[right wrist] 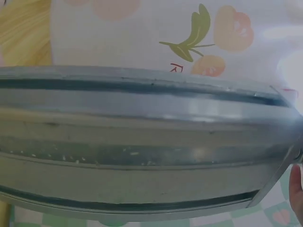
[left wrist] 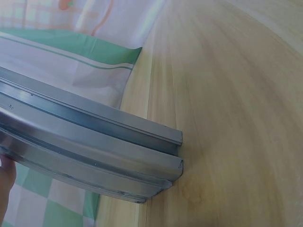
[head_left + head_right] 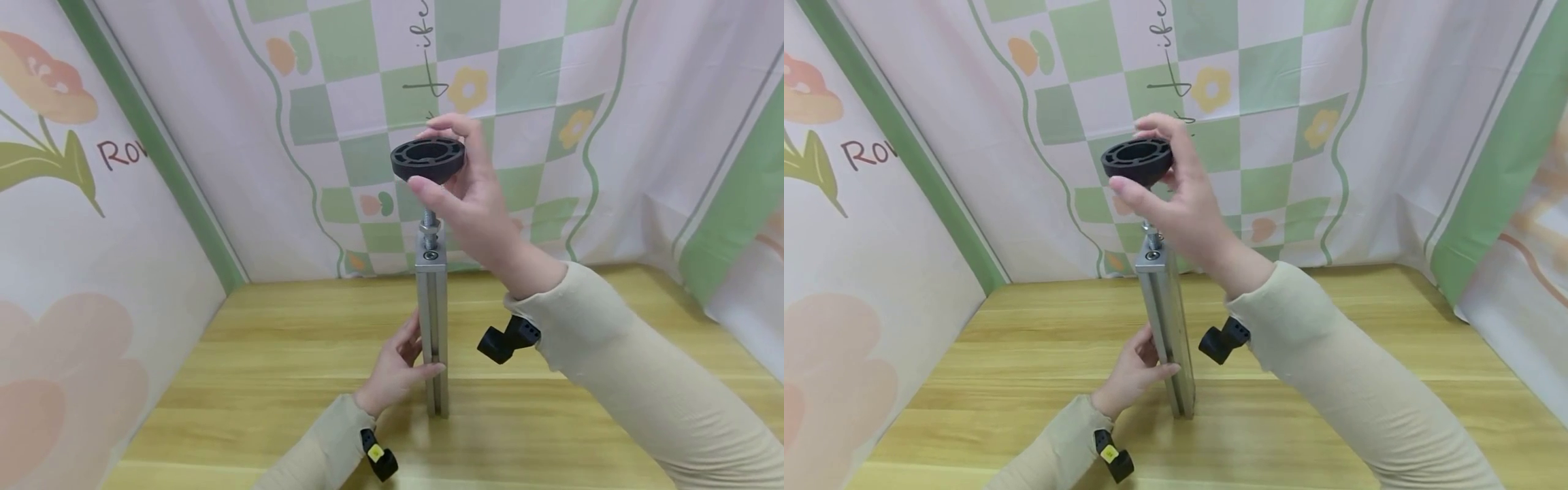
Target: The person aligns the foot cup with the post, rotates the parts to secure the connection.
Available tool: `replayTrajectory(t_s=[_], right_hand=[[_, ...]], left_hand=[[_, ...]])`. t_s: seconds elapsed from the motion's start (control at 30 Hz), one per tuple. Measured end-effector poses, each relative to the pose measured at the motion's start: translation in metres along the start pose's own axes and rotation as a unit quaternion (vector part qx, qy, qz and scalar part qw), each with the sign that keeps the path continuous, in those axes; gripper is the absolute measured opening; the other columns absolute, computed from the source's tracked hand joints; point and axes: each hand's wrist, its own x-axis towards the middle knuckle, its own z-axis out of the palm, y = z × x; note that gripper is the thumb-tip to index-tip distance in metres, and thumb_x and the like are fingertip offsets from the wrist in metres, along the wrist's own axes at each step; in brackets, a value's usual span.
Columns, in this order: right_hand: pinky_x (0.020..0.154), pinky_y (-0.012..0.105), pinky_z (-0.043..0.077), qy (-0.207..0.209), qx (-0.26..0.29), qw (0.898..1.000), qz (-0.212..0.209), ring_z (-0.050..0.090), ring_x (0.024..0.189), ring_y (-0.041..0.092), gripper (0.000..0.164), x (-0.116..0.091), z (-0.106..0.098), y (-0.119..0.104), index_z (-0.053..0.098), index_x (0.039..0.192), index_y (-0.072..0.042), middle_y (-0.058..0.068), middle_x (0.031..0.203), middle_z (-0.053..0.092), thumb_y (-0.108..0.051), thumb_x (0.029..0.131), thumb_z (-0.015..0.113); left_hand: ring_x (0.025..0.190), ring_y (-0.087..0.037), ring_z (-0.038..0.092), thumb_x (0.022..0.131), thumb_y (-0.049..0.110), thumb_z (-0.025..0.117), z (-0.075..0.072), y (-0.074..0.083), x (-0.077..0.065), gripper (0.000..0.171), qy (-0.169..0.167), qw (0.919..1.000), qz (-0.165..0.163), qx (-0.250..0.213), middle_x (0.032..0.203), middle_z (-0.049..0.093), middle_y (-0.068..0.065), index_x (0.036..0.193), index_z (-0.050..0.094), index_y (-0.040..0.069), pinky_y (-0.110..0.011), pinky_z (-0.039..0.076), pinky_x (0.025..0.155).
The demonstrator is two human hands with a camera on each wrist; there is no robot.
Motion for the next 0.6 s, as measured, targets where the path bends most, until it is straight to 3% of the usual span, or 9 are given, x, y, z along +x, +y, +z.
replayTrajectory(t_s=[0.13,0.27,0.4,0.5,0.6], right_hand=[[0.092,0.032,0.044,-0.015,0.128,0.99,0.05,0.052,0.106,0.022,0.047,0.001,-0.008,0.007,0.035,0.128,-0.013,0.013,0.12,0.047,-0.014,0.085,0.054],[0.093,0.041,0.041,-0.036,0.232,0.967,0.099,0.056,0.102,0.02,0.052,0.004,-0.014,0.013,0.039,0.128,-0.019,0.009,0.113,0.054,-0.035,0.084,0.062],[0.095,0.043,0.04,-0.083,0.277,0.949,0.129,0.058,0.1,0.023,0.051,0.005,-0.014,0.013,0.042,0.13,-0.022,0.009,0.116,0.057,-0.044,0.086,0.055],[0.096,0.043,0.041,-0.111,0.282,0.942,0.144,0.058,0.1,0.023,0.053,0.005,-0.012,0.011,0.043,0.133,-0.021,0.012,0.12,0.056,-0.051,0.089,0.046],[0.094,0.041,0.043,-0.112,0.295,0.937,0.152,0.059,0.099,0.023,0.05,0.005,-0.01,0.008,0.047,0.13,-0.021,0.011,0.12,0.058,-0.052,0.091,0.042]], left_hand=[[0.135,-0.01,0.035,0.083,-0.007,0.065,0.001,0.0,0.001,0.087,0.0,1.0,0.005,-0.002,0.157,0.021,-0.006,0.152,0.016,0.014,-0.026,0.034,0.108],[0.136,-0.011,0.034,0.083,-0.006,0.065,0.0,-0.001,0.001,0.086,-0.003,1.0,0.007,-0.003,0.158,0.02,-0.006,0.152,0.017,0.013,-0.027,0.034,0.109],[0.137,-0.01,0.033,0.083,-0.007,0.065,0.0,-0.002,0.001,0.087,-0.001,1.0,0.004,-0.004,0.158,0.021,-0.007,0.152,0.016,0.013,-0.027,0.033,0.109],[0.136,-0.011,0.034,0.083,-0.008,0.065,0.0,-0.002,0.0,0.086,0.001,1.0,0.004,-0.006,0.157,0.02,-0.009,0.152,0.016,0.01,-0.027,0.034,0.109],[0.135,-0.01,0.035,0.083,-0.007,0.065,0.0,-0.001,0.001,0.086,0.001,1.0,0.0,-0.003,0.158,0.019,-0.008,0.152,0.016,0.01,-0.026,0.034,0.108]])
